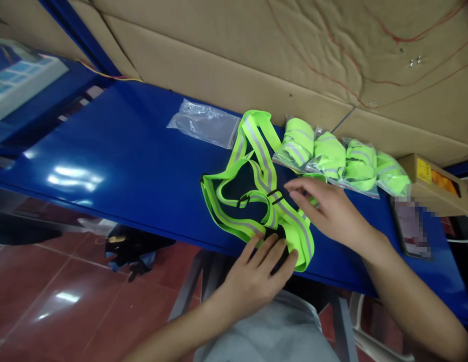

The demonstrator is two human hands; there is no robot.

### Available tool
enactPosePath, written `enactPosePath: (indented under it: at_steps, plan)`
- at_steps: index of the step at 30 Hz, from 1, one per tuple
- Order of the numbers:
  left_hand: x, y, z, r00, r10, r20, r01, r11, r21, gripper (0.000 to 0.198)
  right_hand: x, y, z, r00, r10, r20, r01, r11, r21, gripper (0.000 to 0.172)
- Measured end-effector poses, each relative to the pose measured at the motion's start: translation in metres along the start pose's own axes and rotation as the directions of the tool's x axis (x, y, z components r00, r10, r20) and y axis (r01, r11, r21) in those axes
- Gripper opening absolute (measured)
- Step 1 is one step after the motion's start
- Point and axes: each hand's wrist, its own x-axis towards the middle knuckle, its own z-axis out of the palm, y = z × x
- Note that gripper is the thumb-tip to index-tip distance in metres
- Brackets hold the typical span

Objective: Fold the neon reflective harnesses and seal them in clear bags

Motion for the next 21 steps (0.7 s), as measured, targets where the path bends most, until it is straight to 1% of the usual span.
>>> enactPosePath:
  at_steps: [2, 4, 5, 7, 9, 12, 14, 17, 19, 21]
  plan:
    - [-0.003, -0.001, 0.004, 1.0, -0.001, 0.018, 0.001, 1.0, 0.01, 0.037, -0.016, 0.005, 0.004, 0.993, -0.015, 0.115, 0.025, 0.996, -0.085, 0.028]
    - [-0.004, -0.002, 0.006, 0.999, 0.037, -0.019, -0.037, 0.999, 0.002, 0.033, -0.027, 0.01, 0.015, 0.979, -0.015, 0.202, 0.053, 0.982, -0.183, 0.033]
    - [-0.004, -0.002, 0.005, 0.997, 0.057, -0.044, -0.057, 0.998, -0.002, 0.03, -0.03, 0.012, 0.022, 0.977, -0.006, 0.214, 0.057, 0.971, -0.231, 0.036]
    - [-0.004, 0.0, 0.002, 0.993, 0.083, -0.082, -0.084, 0.996, -0.009, 0.022, -0.032, 0.014, 0.034, 0.983, 0.012, 0.184, 0.045, 0.952, -0.301, 0.039]
    - [-0.002, 0.003, -0.002, 0.991, 0.084, -0.107, -0.086, 0.996, -0.01, 0.018, -0.028, 0.014, 0.044, 0.991, 0.031, 0.132, 0.016, 0.939, -0.344, 0.042]
    - [0.001, 0.006, -0.007, 0.987, 0.075, -0.143, -0.079, 0.997, -0.025, 0.018, -0.02, 0.011, 0.053, 0.996, 0.05, 0.073, -0.015, 0.91, -0.414, 0.051]
    - [0.003, 0.008, -0.01, 0.984, 0.077, -0.162, -0.085, 0.995, -0.045, 0.013, -0.014, 0.01, 0.057, 0.997, 0.07, 0.044, -0.04, 0.875, -0.483, 0.052]
    - [0.008, 0.01, -0.01, 0.994, 0.033, -0.103, -0.036, 0.999, -0.028, 0.007, -0.007, 0.009, 0.061, 0.997, 0.082, 0.01, -0.061, 0.81, -0.583, 0.047]
    - [0.013, 0.01, -0.009, 0.999, -0.021, -0.044, 0.021, 1.0, 0.0, 0.007, -0.003, 0.009, 0.063, 0.997, 0.071, -0.019, -0.067, 0.768, -0.636, 0.045]
    - [0.019, 0.009, -0.007, 0.997, -0.069, -0.019, 0.069, 0.998, 0.012, 0.009, 0.002, 0.01, 0.065, 0.997, 0.055, -0.054, -0.077, 0.731, -0.678, 0.043]
